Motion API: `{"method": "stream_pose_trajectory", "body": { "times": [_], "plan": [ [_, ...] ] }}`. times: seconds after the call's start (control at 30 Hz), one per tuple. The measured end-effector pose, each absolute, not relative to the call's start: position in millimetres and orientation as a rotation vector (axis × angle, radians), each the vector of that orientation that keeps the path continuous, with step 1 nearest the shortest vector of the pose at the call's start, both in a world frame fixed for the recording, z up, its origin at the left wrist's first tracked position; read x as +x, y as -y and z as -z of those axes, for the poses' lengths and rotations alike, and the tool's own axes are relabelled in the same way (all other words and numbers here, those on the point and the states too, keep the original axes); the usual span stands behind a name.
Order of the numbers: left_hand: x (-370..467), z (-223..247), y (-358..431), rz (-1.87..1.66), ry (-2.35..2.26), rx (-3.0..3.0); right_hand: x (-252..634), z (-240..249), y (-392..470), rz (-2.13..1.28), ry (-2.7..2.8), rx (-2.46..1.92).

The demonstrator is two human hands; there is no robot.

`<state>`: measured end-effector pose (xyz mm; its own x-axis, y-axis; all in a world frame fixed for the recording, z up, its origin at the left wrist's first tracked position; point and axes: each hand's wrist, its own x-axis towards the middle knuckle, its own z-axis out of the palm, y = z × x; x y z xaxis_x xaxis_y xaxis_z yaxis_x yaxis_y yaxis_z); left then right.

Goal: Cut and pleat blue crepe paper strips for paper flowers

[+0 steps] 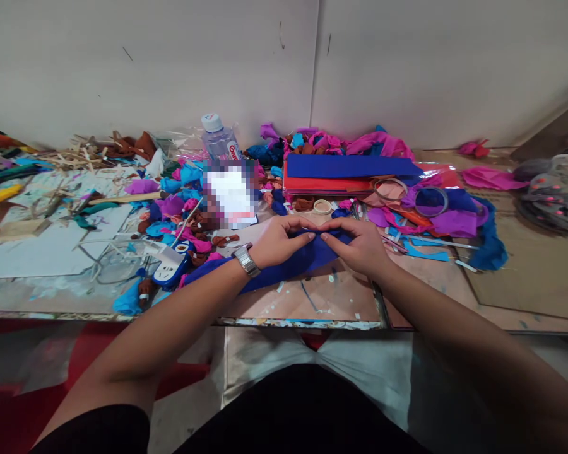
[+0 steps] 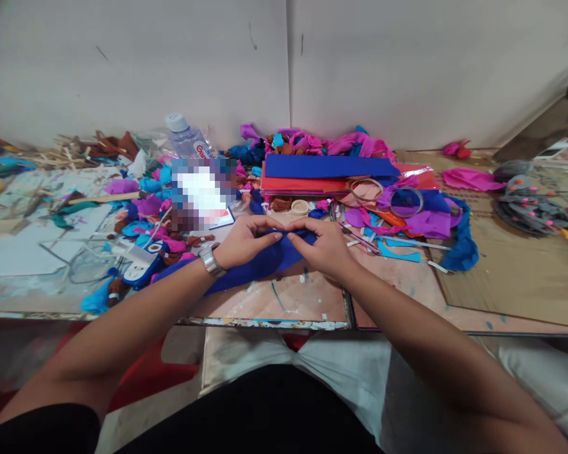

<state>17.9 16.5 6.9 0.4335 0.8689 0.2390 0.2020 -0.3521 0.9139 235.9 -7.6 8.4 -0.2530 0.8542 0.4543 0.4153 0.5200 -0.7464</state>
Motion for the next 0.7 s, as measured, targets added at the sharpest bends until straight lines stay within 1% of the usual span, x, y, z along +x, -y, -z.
{"method": "stream_pose_trajectory", "body": {
  "times": [0.33, 0.7],
  "plan": [
    [15.1, -5.7, -19.4, -0.97, -0.993, 1.758, 242.2, -7.6, 2.9, -0.478, 1.924, -1.024],
    [18.4, -10.7, -13.9, -0.958, -0.943, 1.903, 238.5, -9.2, 6.3, -0.399, 1.994, -1.006]
  ]
}}
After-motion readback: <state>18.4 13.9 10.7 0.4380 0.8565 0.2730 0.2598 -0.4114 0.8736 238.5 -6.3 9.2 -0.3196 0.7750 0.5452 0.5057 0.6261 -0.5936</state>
